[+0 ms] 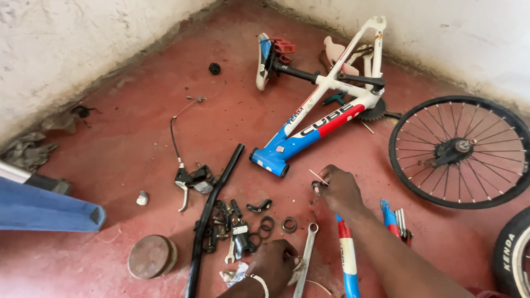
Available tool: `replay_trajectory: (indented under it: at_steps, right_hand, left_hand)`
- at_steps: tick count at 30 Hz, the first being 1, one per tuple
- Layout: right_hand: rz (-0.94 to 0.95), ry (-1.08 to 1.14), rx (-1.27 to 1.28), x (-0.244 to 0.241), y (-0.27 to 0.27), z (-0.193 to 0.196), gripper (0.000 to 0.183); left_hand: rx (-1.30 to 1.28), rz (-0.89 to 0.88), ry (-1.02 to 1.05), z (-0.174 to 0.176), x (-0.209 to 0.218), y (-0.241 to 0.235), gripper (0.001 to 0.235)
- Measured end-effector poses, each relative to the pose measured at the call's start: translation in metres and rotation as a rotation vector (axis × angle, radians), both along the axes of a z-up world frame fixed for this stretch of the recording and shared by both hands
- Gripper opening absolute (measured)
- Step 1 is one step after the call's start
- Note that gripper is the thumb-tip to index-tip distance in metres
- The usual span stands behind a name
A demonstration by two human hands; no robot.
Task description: The person cleans a bicycle headset bearing cup using a rag, wiping the inside and outside surfaces. They then pick up a second bearing cup and repeat the cleaning process with the rag.
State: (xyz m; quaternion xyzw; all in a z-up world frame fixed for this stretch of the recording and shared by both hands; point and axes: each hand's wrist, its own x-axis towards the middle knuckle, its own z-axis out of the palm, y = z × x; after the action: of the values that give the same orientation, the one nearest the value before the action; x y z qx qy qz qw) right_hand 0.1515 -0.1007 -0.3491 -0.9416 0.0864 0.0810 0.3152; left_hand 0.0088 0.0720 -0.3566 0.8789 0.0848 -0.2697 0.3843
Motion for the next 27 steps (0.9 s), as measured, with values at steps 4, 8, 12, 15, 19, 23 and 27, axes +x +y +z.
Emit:
replay_trajectory:
  at_steps: [4, 8, 12, 15, 19, 23, 27]
  right_hand:
    - [-0.02, -0.033, -0.009, 0.006, -0.008, 0.027, 0.013]
    - [-0.001, -0.177, -0.068, 0.008, -0.028, 0.014, 0.012]
    - [0.051, -0.153, 0.24, 0.006, -0.036, -0.006, 0.011]
    - [-0.048, -0.19, -0.021, -0.001, -0.032, 0.0, 0.014]
    - [-0.227, -0.168, 0.03, -0.004, -0.047, -0.028, 0.008]
    - [-0.352, 0.041, -0.145, -0.02, -0.041, -0.018, 0.015]
    - [-0.379, 0.164, -0.246, -0.035, -0.027, 0.006, 0.031]
  left_hand:
    - [0.003, -0.044, -0.023, -0.008, 0.004, 0.0, 0.01]
    - [0.013, -0.113, -0.05, -0.025, 0.002, 0.003, 0.014]
    - [-0.013, -0.134, -0.088, -0.041, 0.001, 0.009, 0.016]
    - [-0.013, -0.126, -0.064, -0.043, 0.001, 0.013, 0.017]
    - [0.021, -0.116, -0.102, -0.042, -0.002, 0.016, 0.021]
    - [-0.022, 0.021, -0.07, -0.017, -0.006, 0.014, 0.027]
    - [0.088, 0.097, -0.049, -0.011, -0.007, 0.011, 0.021]
